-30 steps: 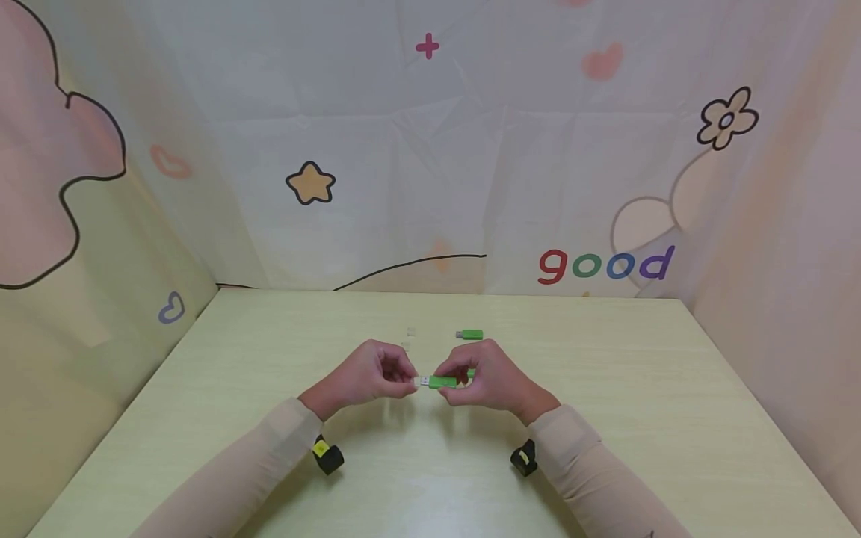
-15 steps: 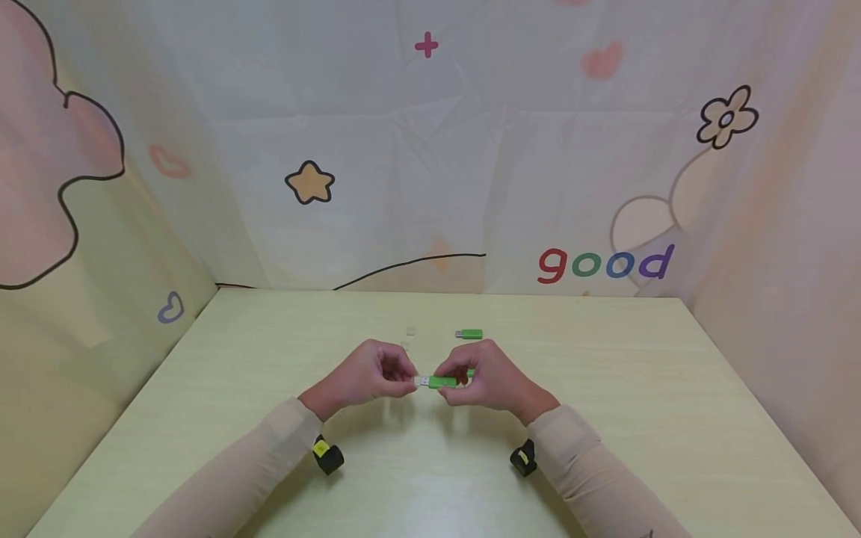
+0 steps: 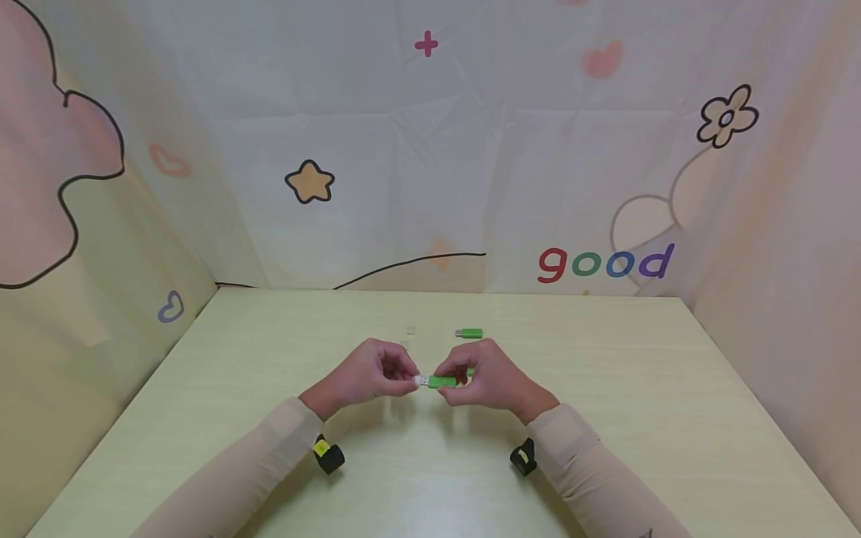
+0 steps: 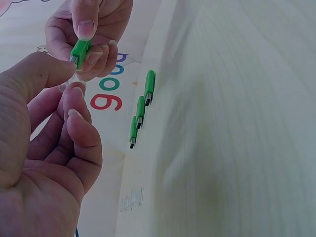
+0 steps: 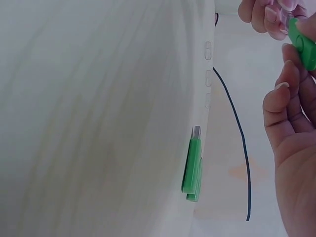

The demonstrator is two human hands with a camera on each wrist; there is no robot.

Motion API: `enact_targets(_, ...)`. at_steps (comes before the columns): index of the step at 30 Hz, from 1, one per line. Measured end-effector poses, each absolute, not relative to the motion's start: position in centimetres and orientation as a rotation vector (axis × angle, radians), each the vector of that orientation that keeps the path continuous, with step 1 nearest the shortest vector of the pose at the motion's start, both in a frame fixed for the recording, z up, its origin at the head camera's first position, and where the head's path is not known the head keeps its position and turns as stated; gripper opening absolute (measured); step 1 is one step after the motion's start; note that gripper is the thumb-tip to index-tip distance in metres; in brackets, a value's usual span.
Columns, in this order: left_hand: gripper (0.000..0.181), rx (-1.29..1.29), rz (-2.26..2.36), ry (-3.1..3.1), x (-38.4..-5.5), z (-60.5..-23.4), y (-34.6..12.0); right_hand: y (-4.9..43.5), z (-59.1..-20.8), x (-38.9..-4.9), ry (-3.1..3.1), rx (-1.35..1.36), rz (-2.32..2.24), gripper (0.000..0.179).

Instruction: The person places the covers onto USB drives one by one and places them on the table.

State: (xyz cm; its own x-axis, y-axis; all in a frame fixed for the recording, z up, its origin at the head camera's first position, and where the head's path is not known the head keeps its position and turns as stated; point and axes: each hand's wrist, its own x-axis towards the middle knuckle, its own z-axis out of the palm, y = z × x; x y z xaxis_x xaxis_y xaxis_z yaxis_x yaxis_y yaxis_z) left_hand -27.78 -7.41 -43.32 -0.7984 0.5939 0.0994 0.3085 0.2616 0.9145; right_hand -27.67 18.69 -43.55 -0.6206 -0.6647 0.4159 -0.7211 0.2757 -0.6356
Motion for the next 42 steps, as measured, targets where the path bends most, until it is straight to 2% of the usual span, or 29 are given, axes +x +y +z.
enact_targets(9,0.011,0.837,1.555,2.261,-27.7,-43.3,-7.4,18.7,-43.5,-27.6,-2.414,1.353,1.282,0.02)
enact_targets(16,0.009,0.85,1.552,2.264,-27.5,-43.2,-7.3,17.6,-41.3,-25.9,-2.409,1.356,1.303,0.018)
enact_targets(25,0.007,0.861,1.546,2.275,-27.4,-43.1,-7.3,17.9,-43.2,-27.4,-2.392,1.373,1.248,0.02)
enact_targets(42,0.01,0.893,1.523,2.305,-27.6,-43.5,-7.6,17.8,-43.3,-27.9,-2.35,1.462,1.202,0.018)
